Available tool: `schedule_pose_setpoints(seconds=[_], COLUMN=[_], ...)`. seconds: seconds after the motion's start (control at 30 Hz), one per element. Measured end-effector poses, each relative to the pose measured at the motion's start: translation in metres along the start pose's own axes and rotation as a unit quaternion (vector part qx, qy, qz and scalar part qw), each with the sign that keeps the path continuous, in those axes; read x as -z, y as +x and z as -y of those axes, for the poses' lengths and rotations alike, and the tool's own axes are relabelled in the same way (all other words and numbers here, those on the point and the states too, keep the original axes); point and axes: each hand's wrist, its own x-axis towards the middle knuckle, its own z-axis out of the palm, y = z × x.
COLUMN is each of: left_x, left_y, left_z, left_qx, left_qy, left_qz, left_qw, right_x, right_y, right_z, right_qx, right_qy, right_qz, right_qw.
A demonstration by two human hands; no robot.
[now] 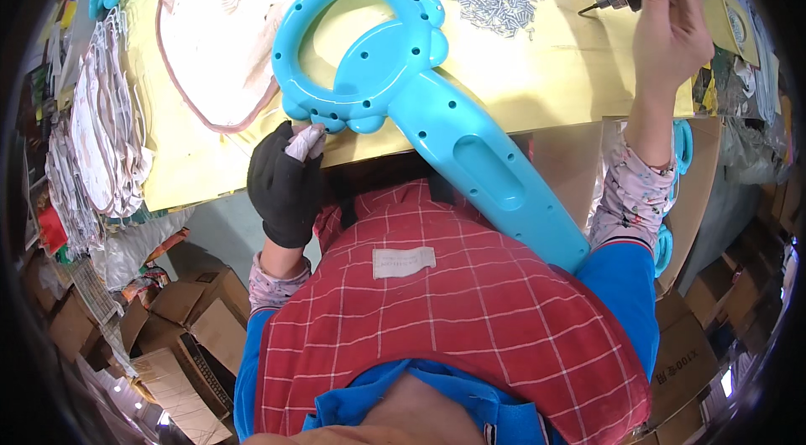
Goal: The person repeatedly assembles a light blue plastic baby toy by attaching a patterned fabric cover to its handle using a hot glue gun. The person picks up the toy, applies glue, and presses the fabric into place, repeating this process for multiple units.
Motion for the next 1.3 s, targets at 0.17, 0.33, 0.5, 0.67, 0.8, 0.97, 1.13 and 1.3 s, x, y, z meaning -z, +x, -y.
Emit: schedule_pose_setpoints(seconds=[0.17, 0.33, 0.5, 0.67, 0.8, 0.97, 1.13, 1.3], left_x=[0.003, 0.002, -0.028, -0.082, -0.083, -0.084, -0.082, -0.083], left_y=[0.005, 0.001, 0.035, 0.072, 0.074, 0.072, 0.073, 0.072], left_z=[-0.004, -0.009, -0.029, -0.053, -0.048, -0.049, -0.049, -0.048], left_qx=[-0.031, 0.025, -0.129, -0.261, -0.296, -0.292, -0.293, -0.293], left_qy=[0.036, 0.07, -0.055, -0.108, -0.163, -0.151, -0.134, -0.127], left_qz=[0.054, 0.028, 0.098, 0.088, 0.115, 0.124, 0.137, 0.129], left_qw=[0.997, 0.997, 0.985, 0.955, 0.934, 0.936, 0.937, 0.939], right_x=[0.017, 0.031, 0.025, -0.014, -0.016, -0.061, -0.069, -0.069], right_y=[0.007, 0.02, 0.033, 0.033, 0.014, 0.007, -0.001, 0.0], right_z=[-0.019, -0.081, -0.14, -0.072, -0.017, 0.036, 0.041, 0.055], right_qx=[-0.012, -0.033, -0.3, -0.331, -0.224, -0.126, -0.083, -0.151], right_qy=[0.027, 0.008, 0.197, 0.227, 0.337, 0.495, 0.512, 0.449], right_qz=[-0.062, -0.204, -0.1, -0.024, 0.012, 0.086, 0.16, 0.186], right_qw=[0.998, 0.978, 0.928, 0.916, 0.914, 0.856, 0.84, 0.861])
